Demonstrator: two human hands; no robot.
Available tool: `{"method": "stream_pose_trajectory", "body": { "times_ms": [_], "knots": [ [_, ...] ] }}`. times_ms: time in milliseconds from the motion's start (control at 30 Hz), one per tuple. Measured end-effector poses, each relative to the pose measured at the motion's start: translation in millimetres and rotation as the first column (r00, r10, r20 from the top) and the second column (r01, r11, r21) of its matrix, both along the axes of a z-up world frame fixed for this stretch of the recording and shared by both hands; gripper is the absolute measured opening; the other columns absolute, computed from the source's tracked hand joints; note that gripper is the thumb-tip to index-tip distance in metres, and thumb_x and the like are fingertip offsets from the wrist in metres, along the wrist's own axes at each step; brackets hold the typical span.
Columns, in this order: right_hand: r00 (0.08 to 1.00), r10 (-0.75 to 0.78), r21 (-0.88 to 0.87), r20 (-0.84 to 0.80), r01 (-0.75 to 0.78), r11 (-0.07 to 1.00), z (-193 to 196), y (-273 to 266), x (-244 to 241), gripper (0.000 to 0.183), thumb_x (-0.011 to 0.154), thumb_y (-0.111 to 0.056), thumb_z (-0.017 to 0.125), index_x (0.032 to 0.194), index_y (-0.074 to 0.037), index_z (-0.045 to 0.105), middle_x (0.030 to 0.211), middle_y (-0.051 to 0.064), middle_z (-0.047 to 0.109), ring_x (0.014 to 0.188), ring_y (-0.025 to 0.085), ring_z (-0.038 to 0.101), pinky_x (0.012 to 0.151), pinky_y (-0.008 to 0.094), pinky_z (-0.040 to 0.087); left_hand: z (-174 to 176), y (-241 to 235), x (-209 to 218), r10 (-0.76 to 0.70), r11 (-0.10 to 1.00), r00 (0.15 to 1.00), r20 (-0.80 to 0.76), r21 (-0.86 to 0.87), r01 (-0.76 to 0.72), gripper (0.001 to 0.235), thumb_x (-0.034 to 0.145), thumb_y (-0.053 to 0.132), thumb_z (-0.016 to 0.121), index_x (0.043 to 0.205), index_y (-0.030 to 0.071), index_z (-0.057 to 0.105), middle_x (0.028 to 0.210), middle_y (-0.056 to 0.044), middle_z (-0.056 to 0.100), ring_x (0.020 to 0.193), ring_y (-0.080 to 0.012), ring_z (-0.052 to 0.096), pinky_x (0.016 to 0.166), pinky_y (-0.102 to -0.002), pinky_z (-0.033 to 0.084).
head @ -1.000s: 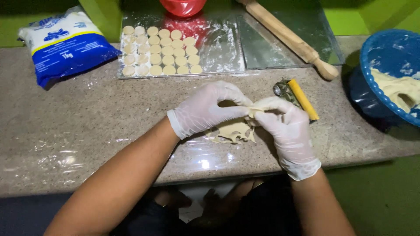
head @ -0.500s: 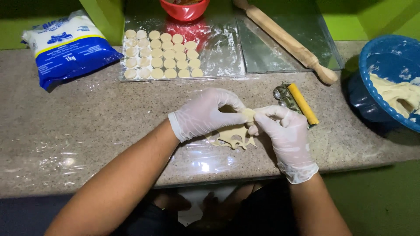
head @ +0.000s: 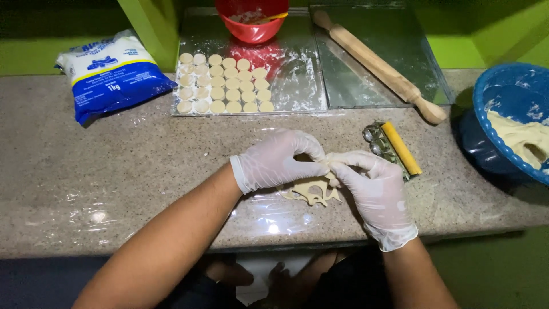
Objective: Using a manual cutter to punch out small circles from a sheet of dough and placing them onto a tray.
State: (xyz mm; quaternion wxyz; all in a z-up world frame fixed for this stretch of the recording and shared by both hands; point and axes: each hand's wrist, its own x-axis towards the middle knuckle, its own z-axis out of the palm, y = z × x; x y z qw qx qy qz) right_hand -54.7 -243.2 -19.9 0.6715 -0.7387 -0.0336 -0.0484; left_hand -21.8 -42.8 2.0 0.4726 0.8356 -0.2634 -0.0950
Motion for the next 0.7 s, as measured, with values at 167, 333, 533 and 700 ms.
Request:
{"method": "stream_pose_trajectory", "body": {
  "times_ms": [167, 333, 533, 700],
  "knots": [
    [0.999, -0.019, 0.049, -0.042, 0.021, 0.999, 25, 2, -6, 0.013, 0.084, 0.003, 0.079, 0.097, 0.003, 0.078, 0.089, 0.013, 0.075, 0.063, 0.012, 0.065, 0.057, 0.025, 0.059, 19, 7, -6, -0.016, 1.000, 0.999, 0.028, 0.003, 0.016, 0.030, 0.073, 0.035, 0.087, 0.093, 0.015, 0.079, 0.101, -0.005, 0.076, 0.109, -0.0259, 0.067, 0.104, -0.040, 0.047],
    [0.989, 0.103, -0.317, 0.110, -0.063, 0.946, 92, 16, 18, 0.007, 0.084, -0.006, 0.086, 0.091, -0.007, 0.083, 0.072, 0.009, 0.076, 0.057, 0.013, 0.065, 0.054, 0.027, 0.056, -2, 9, 4, -0.052, 0.995, 0.996, 0.079, 0.089, 0.045, 0.035, 0.067, 0.044, 0.089, 0.090, 0.020, 0.078, 0.104, 0.000, 0.074, 0.109, -0.0243, 0.065, 0.102, -0.039, 0.048],
    [0.928, 0.285, -0.425, 0.242, -0.163, 0.891, 77, 78, 121, 0.015, 0.087, -0.007, 0.082, 0.102, -0.010, 0.080, 0.087, 0.006, 0.076, 0.076, 0.013, 0.066, 0.067, 0.029, 0.062, -1, 5, 1, -0.058, 0.993, 0.993, 0.102, 0.104, 0.047, 0.033, 0.068, 0.045, 0.086, 0.093, 0.023, 0.079, 0.106, 0.003, 0.075, 0.113, -0.0223, 0.063, 0.105, -0.036, 0.046],
    [0.988, 0.138, -0.141, -0.068, -0.146, 0.979, 39, 134, 181, 0.012, 0.080, 0.003, 0.080, 0.078, -0.008, 0.074, 0.077, 0.007, 0.075, 0.070, 0.016, 0.079, 0.059, 0.027, 0.073, -6, 4, 5, -0.112, 0.971, 0.977, 0.184, 0.230, 0.068, 0.038, 0.066, 0.050, 0.077, 0.097, 0.029, 0.080, 0.101, 0.007, 0.073, 0.098, -0.0186, 0.059, 0.081, -0.032, 0.045]
  ]
}}
